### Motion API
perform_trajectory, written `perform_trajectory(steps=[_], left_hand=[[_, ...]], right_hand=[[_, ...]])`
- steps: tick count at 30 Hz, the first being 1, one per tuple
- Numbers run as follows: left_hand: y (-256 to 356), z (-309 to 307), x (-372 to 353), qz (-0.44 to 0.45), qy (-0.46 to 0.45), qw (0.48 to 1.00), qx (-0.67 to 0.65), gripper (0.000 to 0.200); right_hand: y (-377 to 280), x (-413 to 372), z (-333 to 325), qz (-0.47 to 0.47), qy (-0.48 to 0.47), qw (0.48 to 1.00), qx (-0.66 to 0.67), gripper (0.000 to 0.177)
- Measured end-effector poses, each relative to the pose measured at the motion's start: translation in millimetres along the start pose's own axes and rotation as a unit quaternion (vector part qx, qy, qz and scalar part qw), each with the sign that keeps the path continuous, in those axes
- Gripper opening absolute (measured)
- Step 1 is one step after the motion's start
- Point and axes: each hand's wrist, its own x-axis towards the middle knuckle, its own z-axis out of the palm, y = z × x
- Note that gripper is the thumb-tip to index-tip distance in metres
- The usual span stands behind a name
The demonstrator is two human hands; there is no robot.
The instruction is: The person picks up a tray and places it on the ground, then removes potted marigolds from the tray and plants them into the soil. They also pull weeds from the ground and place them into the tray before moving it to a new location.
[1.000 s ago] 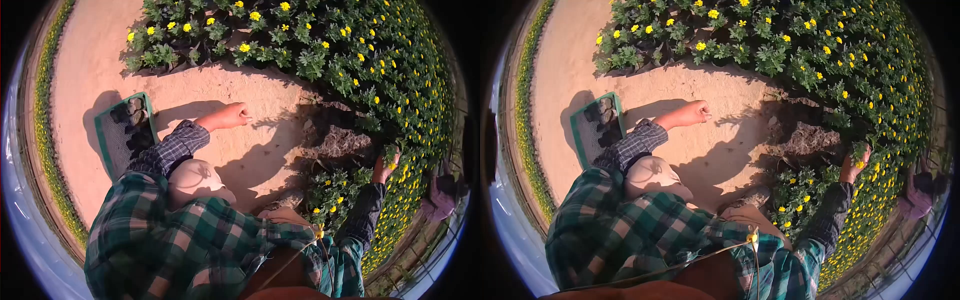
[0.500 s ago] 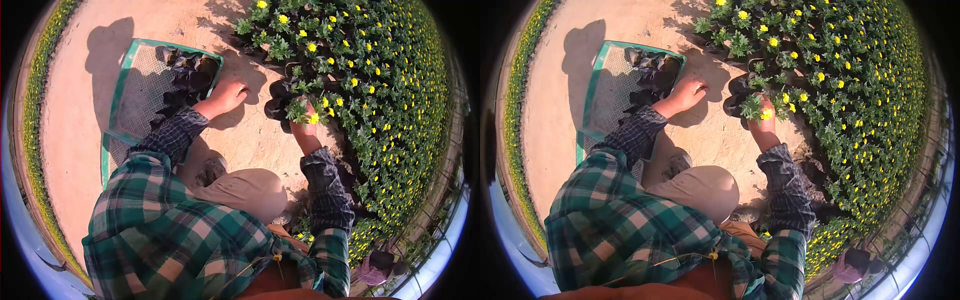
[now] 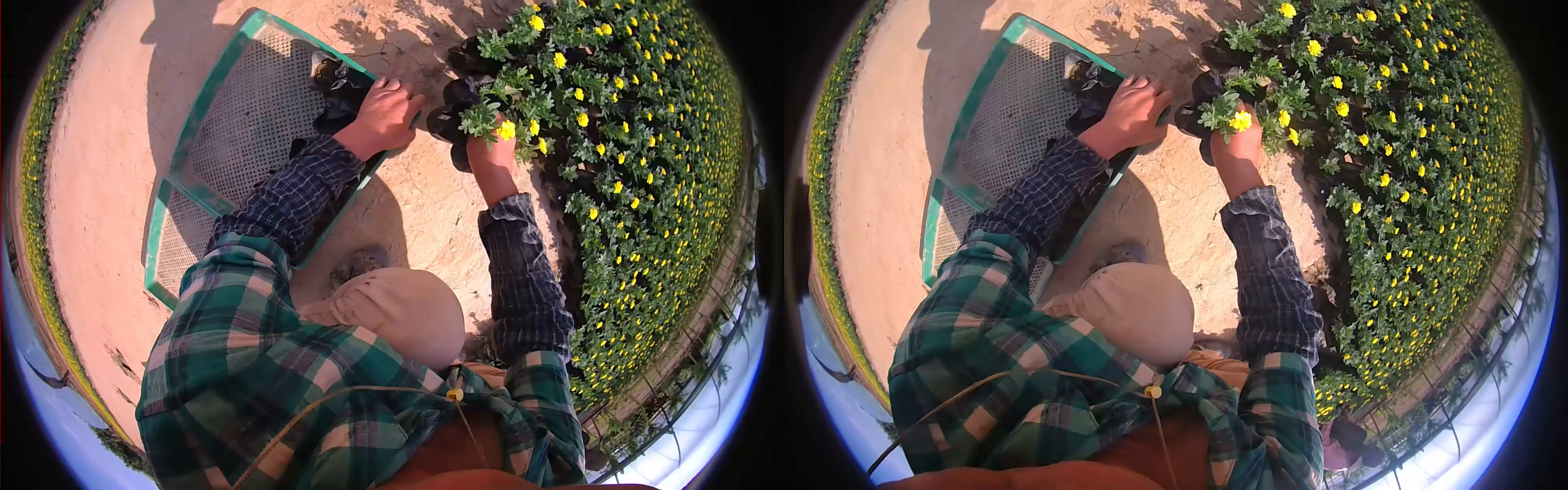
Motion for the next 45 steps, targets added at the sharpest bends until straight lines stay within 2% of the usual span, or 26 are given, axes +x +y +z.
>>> perform_trajectory(steps=[5, 7, 11, 12, 13, 14, 15, 16, 18, 21, 24, 27, 28, 29, 31, 33, 34, 35, 36, 37, 38, 39, 40, 41, 43, 45], left_hand=[[11.5, -32.4, -67.9, -0.028, -0.058, 0.998, -0.008, 0.040], [14.8, -47.7, -102.5, -0.029, -0.072, 0.997, -0.017, 0.043], [11.7, -56.3, -160.4, -0.070, -0.149, 0.986, -0.001, 0.044], [8.2, -70.7, -186.8, -0.079, -0.187, 0.979, -0.008, 0.043], [7.4, -80.9, -197.9, -0.076, -0.178, 0.980, -0.038, 0.041], [5.1, -88.2, -210.6, -0.084, -0.171, 0.977, -0.091, 0.045], [3.3, -91.1, -223.0, -0.106, -0.131, 0.980, -0.101, 0.041], [7.4, -101.8, -227.8, -0.172, -0.076, 0.976, -0.110, 0.038], [2.9, -123.4, -249.6, -0.279, 0.083, 0.955, -0.057, 0.031], [-14.5, -134.4, -332.3, -0.455, 0.218, 0.857, 0.105, 0.025], [-7.1, -152.3, -466.6, -0.653, 0.160, 0.700, 0.239, 0.031], [39.7, -145.1, -579.2, -0.904, 0.069, 0.301, 0.295, 0.042], [55.0, -155.1, -617.4, -0.834, -0.362, 0.398, 0.126, 0.048], [76.9, -152.1, -633.9, -0.782, -0.381, 0.487, 0.080, 0.051], [105.0, -124.4, -638.3, -0.784, -0.302, 0.537, 0.077, 0.064], [94.9, -92.5, -649.0, -0.777, -0.146, 0.605, 0.092, 0.082], [80.5, -108.8, -630.6, -0.756, -0.111, 0.644, -0.027, 0.071], [49.3, -72.8, -664.7, -0.706, -0.090, 0.701, -0.038, 0.071], [6.9, -78.3, -738.8, -0.757, -0.227, 0.605, -0.103, 0.048], [17.5, -84.6, -696.3, -0.745, -0.076, 0.647, 0.147, 0.041], [-10.0, -104.9, -686.4, -0.818, -0.031, 0.574, 0.011, 0.038], [-30.0, -108.4, -670.8, -0.706, 0.285, 0.648, 0.023, 0.035], [-43.9, -123.7, -653.7, -0.679, 0.295, 0.672, 0.004, 0.035], [-53.8, -140.5, -643.1, -0.820, 0.042, 0.541, 0.180, 0.028], [-79.0, -152.4, -633.7, -0.724, 0.112, 0.650, 0.201, 0.023], [-121.3, -149.2, -588.9, -0.736, 0.156, 0.641, 0.152, 0.018]], right_hand=[[-6.6, 19.9, 28.6, -0.039, 0.006, 0.999, -0.013, 0.032], [-31.4, 27.5, 30.7, 0.023, -0.018, 0.998, -0.055, 0.024], [-35.6, 36.8, 62.8, 0.056, -0.042, 0.996, -0.056, 0.034], [-29.8, 30.8, 71.3, -0.007, -0.009, 0.997, -0.071, 0.035], [-37.3, 26.6, 65.1, -0.024, 0.027, 0.999, -0.007, 0.035], [-41.6, 25.6, 63.1, 0.076, 0.004, 0.996, 0.049, 0.036], [-40.9, 22.0, 58.8, 0.078, -0.011, 0.993, 0.085, 0.040], [-28.6, 20.5, 64.2, 0.024, 0.028, 0.999, -0.020, 0.044], [-21.8, 12.1, 57.5, -0.052, 0.052, 0.997, 0.020, 0.047], [-20.3, -6.3, 43.4, -0.087, 0.046, 0.995, -0.006, 0.047], [-8.9, -29.9, 25.2, -0.107, 0.015, 0.994, -0.015, 0.044], [23.1, -57.5, 11.5, -0.129, 0.004, 0.991, -0.040, 0.042], [19.7, -68.9, 2.0, -0.073, -0.017, 0.996, -0.045, 0.041], [16.7, -77.7, -8.5, -0.013, -0.032, 0.998, -0.054, 0.040], [58.5, -92.2, -3.4, -0.084, 0.013, 0.995, -0.053, 0.037], [42.6, -93.8, -15.0, -0.030, -0.016, 0.997, -0.070, 0.032], [36.7, -91.2, -19.1, -0.026, -0.020, 0.999, -0.030, 0.028], [31.5, -92.2, -21.2, -0.015, -0.012, 1.000, -0.005, 0.028], [35.0, -93.0, -21.1, -0.018, -0.018, 1.000, 0.011, 0.030], [41.1, -94.8, -14.8, -0.017, 0.001, 1.000, 0.004, 0.031], [48.5, -100.6, -8.6, -0.009, 0.013, 1.000, 0.013, 0.031], [40.6, -105.3, -13.4, 0.041, -0.008, 0.999, 0.019, 0.031], [41.8, -107.8, -11.6, 0.057, -0.018, 0.998, 0.028, 0.032], [46.6, -110.9, -6.2, 0.073, -0.036, 0.996, 0.040, 0.032], [53.3, -114.4, 2.9, 0.047, -0.026, 0.998, 0.027, 0.033], [51.3, -113.5, 0.3, 0.055, -0.006, 0.998, 0.035, 0.033]])
